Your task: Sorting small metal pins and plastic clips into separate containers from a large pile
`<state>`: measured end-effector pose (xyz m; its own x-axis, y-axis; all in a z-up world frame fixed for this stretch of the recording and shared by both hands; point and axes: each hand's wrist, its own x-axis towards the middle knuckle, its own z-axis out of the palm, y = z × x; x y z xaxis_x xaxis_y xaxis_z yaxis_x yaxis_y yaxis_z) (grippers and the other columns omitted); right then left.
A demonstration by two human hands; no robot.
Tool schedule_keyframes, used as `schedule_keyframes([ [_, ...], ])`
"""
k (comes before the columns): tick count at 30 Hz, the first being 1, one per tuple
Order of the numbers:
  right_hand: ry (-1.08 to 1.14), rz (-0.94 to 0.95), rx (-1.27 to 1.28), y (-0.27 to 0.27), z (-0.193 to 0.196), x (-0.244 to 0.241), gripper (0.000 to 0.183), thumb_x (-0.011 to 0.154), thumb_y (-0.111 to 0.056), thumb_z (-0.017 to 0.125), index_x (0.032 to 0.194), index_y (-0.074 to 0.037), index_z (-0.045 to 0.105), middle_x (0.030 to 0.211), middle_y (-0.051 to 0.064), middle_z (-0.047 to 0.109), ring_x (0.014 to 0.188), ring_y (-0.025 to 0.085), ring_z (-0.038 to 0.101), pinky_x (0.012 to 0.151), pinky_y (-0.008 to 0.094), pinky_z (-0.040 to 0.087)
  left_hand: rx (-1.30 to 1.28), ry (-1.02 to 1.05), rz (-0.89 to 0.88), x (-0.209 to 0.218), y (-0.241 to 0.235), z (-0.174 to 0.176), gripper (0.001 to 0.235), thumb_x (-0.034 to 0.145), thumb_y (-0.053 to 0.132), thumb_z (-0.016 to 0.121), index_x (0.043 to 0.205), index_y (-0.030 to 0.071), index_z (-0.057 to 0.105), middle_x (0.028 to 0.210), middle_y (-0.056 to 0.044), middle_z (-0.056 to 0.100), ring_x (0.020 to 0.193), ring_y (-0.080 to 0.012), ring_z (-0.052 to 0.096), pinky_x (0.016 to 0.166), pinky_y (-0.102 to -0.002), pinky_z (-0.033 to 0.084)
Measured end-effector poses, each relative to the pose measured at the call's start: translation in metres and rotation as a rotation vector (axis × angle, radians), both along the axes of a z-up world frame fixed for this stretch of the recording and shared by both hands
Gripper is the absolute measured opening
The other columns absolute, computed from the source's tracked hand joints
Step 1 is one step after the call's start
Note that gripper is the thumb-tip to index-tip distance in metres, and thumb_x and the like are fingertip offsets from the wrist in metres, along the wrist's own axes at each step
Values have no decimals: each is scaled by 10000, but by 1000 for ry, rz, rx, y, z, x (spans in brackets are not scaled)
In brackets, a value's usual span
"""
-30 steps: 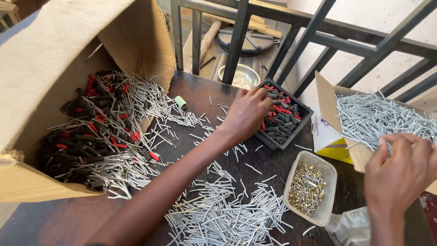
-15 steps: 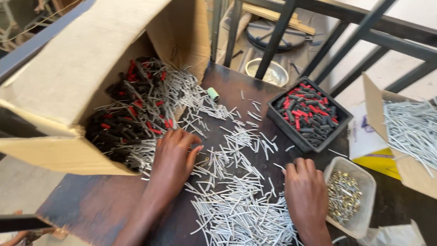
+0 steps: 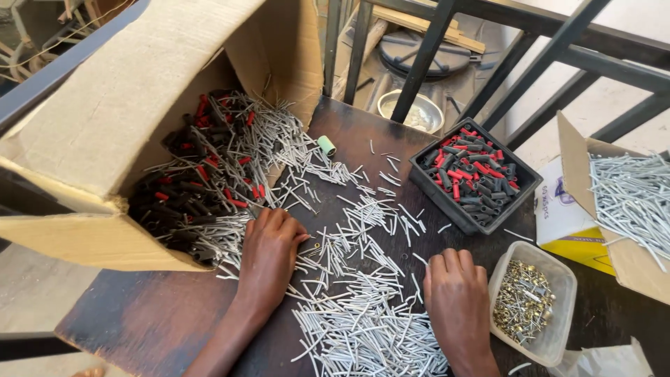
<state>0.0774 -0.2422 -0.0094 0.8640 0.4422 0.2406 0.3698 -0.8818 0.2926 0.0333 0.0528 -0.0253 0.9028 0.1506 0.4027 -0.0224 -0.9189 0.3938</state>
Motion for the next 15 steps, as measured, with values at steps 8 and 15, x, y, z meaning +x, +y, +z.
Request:
schedule_keyframes([
  [8,-249,56,340,-60,45,9,26,978,-150,693,972,-125,692,893,55,656,838,269,567,779,400,473,-365,-263,-341,17,-78,64,67,913,157,742,945,139,686,915,-11,722,872,-216,631,832,-374,410],
  [15,-295,-276,697,-226,62,50,155,1377,-62,522,1378,76,592,1158,249,643,1010,367,621,843,473,473,-40,-301,-802,58,-247,62,168,842,69,705,1007,66,674,998,-98,677,1007,-299,603,835,-451,409],
])
